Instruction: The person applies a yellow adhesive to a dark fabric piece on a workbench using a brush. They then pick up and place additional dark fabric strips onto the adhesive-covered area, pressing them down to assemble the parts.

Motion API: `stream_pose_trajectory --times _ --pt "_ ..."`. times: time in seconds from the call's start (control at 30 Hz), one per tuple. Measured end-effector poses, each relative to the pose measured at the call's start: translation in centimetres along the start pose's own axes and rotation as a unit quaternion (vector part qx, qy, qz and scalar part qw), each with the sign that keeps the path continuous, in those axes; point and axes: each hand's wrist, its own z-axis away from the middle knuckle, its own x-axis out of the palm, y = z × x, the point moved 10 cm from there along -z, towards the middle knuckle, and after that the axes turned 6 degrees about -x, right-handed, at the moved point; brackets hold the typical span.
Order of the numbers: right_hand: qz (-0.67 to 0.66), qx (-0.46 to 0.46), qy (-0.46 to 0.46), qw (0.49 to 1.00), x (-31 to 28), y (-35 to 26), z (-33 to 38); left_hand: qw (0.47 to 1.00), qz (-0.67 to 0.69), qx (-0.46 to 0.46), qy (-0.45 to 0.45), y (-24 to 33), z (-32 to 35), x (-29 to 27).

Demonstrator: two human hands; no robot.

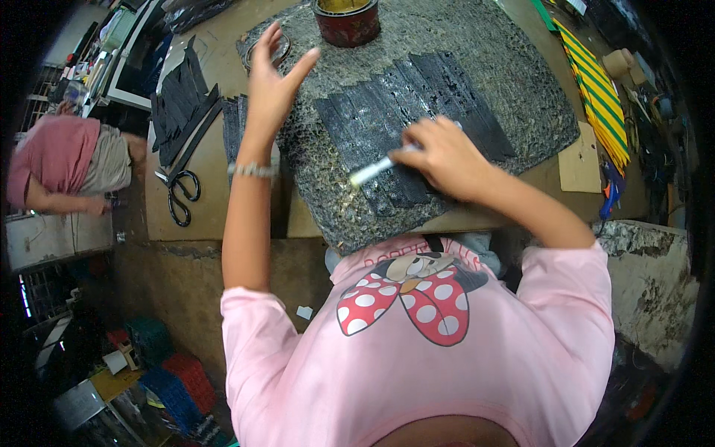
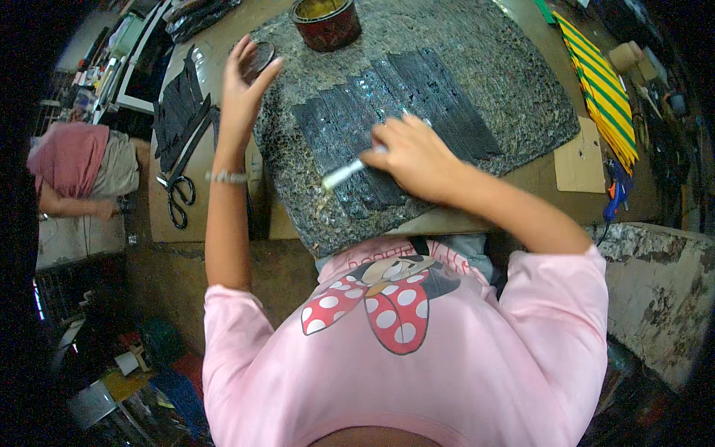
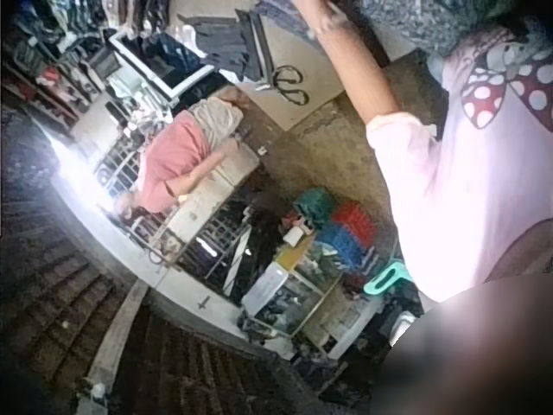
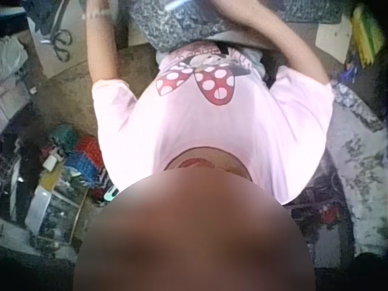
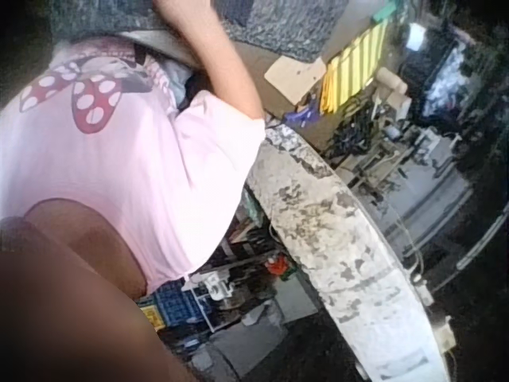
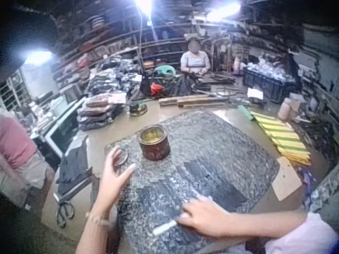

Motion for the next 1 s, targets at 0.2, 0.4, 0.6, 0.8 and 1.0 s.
stream_pose_trajectory --times 0.2,0.4,0.6,0.8,1.0 --pt "-0.223 0.074 -0.095 0.967 -0.8 -1.8 6.3 0.992 -0.118 0.022 -0.041 -4.9 -6.2 7.5" --pt "-0.617 0.324 -0.121 0.707 1.3 3.8 9.0 0.998 -0.059 -0.023 -0.017 -6.6 -8.2 9.1" --pt "-0.686 0.347 -0.144 0.624 2.8 4.8 8.0 0.999 0.01 0.036 0.024 -3.9 -9.0 7.3" --pt "-0.624 0.331 -0.144 0.693 2.2 5.4 7.4 0.98 0.166 0.079 0.073 3.6 -7.3 1.2" --pt "-0.353 0.105 -0.099 0.924 -1.4 4.7 4.2 0.974 0.216 -0.004 0.068 5.4 2.1 -5.4"
